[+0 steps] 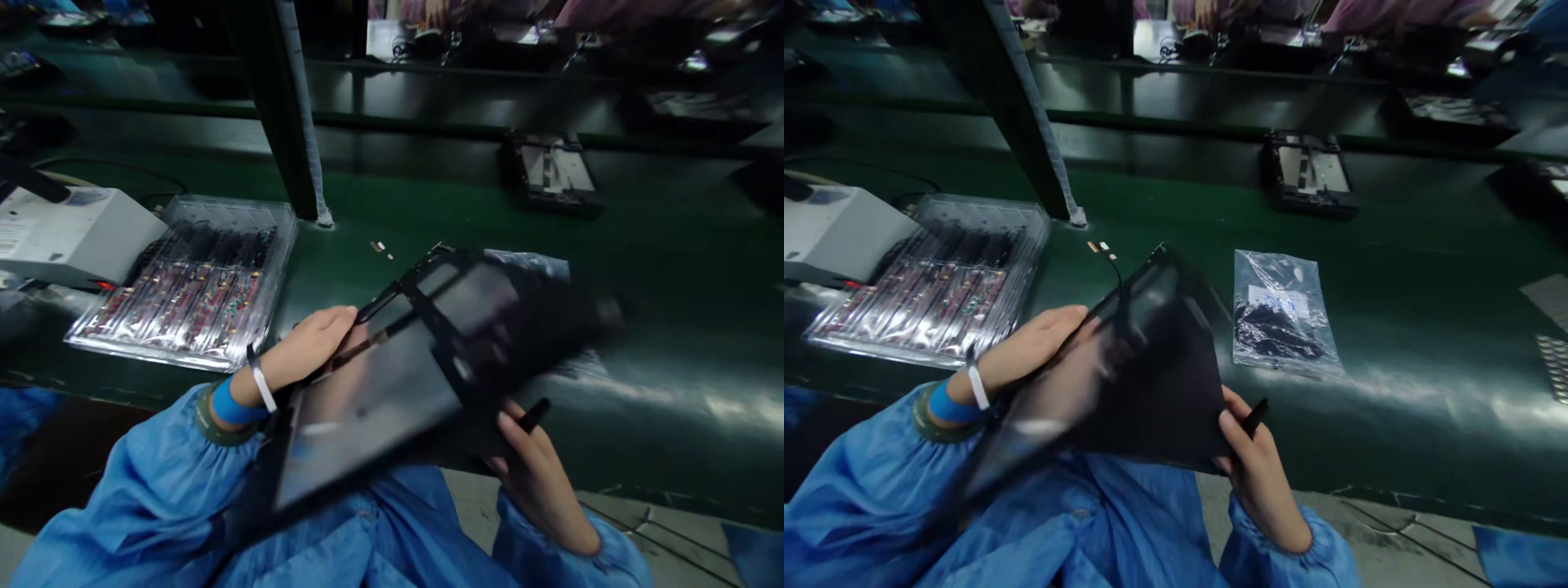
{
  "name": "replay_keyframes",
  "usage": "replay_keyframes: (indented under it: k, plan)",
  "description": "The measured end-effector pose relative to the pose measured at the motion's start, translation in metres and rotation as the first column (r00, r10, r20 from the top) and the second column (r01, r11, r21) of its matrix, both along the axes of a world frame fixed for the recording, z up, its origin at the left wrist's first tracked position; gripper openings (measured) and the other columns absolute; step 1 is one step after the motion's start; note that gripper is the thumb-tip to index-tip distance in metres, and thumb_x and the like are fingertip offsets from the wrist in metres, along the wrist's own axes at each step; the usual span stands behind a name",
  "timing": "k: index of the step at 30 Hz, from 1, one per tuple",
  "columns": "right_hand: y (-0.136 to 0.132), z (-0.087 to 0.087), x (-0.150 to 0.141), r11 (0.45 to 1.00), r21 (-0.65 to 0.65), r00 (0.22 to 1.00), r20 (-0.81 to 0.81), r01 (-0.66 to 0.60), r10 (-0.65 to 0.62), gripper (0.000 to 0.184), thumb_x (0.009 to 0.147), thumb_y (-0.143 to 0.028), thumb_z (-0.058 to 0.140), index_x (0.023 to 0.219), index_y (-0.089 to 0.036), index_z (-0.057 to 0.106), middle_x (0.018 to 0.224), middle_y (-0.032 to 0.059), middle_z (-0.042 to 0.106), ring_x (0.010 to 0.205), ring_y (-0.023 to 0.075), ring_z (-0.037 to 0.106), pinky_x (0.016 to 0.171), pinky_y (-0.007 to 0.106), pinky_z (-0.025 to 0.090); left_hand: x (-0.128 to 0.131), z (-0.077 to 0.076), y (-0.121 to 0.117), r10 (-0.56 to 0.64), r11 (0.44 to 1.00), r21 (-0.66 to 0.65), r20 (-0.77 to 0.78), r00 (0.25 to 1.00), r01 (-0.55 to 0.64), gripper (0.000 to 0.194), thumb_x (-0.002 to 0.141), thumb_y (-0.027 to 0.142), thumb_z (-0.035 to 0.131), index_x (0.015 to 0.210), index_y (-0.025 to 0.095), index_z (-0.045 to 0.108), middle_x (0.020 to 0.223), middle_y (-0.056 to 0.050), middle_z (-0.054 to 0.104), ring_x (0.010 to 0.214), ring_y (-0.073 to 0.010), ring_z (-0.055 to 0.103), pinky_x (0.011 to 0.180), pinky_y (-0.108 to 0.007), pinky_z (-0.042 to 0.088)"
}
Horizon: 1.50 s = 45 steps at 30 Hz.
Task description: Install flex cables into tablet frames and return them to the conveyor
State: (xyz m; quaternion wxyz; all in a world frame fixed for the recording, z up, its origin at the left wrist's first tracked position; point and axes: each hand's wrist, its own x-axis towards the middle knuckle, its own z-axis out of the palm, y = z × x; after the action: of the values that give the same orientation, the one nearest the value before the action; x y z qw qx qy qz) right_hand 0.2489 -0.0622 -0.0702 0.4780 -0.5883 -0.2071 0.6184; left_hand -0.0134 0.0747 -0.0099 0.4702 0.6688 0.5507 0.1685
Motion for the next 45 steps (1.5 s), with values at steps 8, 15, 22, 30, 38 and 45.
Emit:
replay_keyframes:
  k: [8, 15, 22, 30, 38, 45]
  plan:
    - [0.009, 0.008, -0.009, 0.998, 0.048, 0.999, 0.018, -0.033, 0.032, 0.037, 0.071, -0.05, 0.077, 0.071, -0.019, 0.058, 0.045, -0.0078, 0.044, 0.03, 0.0026, 0.026, 0.031, 0.018, 0.019, -0.001, -0.004, -0.007, -0.016, 0.967, 0.228, -0.376, 0.926, 0.109, 0.029, 0.094, 0.04, 0.037, 0.11, 0.019, 0.049, 0.089, -0.007, 0.063, 0.084, -0.0253, 0.064, 0.074, -0.037, 0.048]
    - [0.134, 0.041, -0.005, 0.894, 0.314, 0.945, -0.024, 0.318, -0.328, 0.034, 0.076, -0.028, 0.073, 0.063, -0.021, 0.042, 0.049, -0.0112, 0.041, 0.029, 0.0007, 0.027, 0.028, 0.015, 0.025, -0.036, 0.0, -0.015, 0.268, 0.714, 0.695, -0.156, 0.951, -0.087, 0.029, 0.094, 0.031, 0.046, 0.117, 0.016, 0.052, 0.121, -0.013, 0.052, 0.121, -0.0238, 0.049, 0.105, -0.041, 0.04]
    - [0.296, 0.052, -0.014, 0.923, 0.231, 0.947, 0.018, 0.309, -0.322, 0.02, 0.094, -0.023, 0.052, 0.077, -0.022, 0.041, 0.069, -0.0072, 0.049, 0.048, 0.0032, 0.054, 0.035, 0.01, 0.034, -0.065, -0.016, -0.037, 0.296, 0.694, 0.707, -0.109, 0.949, -0.135, 0.016, 0.094, 0.024, 0.047, 0.104, 0.018, 0.058, 0.113, -0.01, 0.057, 0.112, -0.0208, 0.056, 0.099, -0.038, 0.045]
    - [0.221, 0.05, -0.059, 0.962, 0.25, 0.988, 0.128, -0.11, 0.08, 0.008, 0.08, -0.019, 0.068, 0.086, -0.014, 0.066, 0.083, 0.0057, 0.069, 0.055, 0.0091, 0.06, 0.036, 0.014, 0.036, -0.095, -0.009, -0.058, 0.376, 0.502, 0.839, 0.006, 0.927, -0.209, 0.018, 0.093, 0.017, 0.049, 0.108, 0.021, 0.057, 0.107, -0.007, 0.063, 0.104, -0.0189, 0.059, 0.091, -0.035, 0.049]
    - [0.079, -0.002, -0.068, 0.6, 0.049, 0.534, 0.518, -0.798, 0.668, 0.06, 0.081, -0.068, 0.053, 0.104, -0.017, 0.074, 0.087, 0.008, 0.076, 0.043, 0.014, 0.06, 0.048, 0.028, 0.052, -0.178, -0.016, -0.013, 0.801, 0.534, 0.793, -0.364, 0.476, -0.294, 0.031, 0.09, 0.025, 0.048, 0.115, 0.012, 0.061, 0.114, -0.018, 0.058, 0.113, -0.0335, 0.051, 0.098, -0.047, 0.043]
    - [0.057, -0.033, -0.071, 0.637, 0.336, 0.584, 0.78, -0.694, 0.225, 0.035, 0.087, -0.05, 0.057, 0.101, -0.025, 0.076, 0.103, 0.0075, 0.075, 0.097, 0.0263, 0.072, 0.087, 0.033, 0.057, -0.21, -0.015, -0.002, 0.767, 0.641, 0.643, -0.532, 0.358, -0.419, 0.049, 0.089, 0.046, 0.051, 0.124, 0.012, 0.058, 0.111, -0.017, 0.063, 0.11, -0.0352, 0.055, 0.096, -0.046, 0.043]
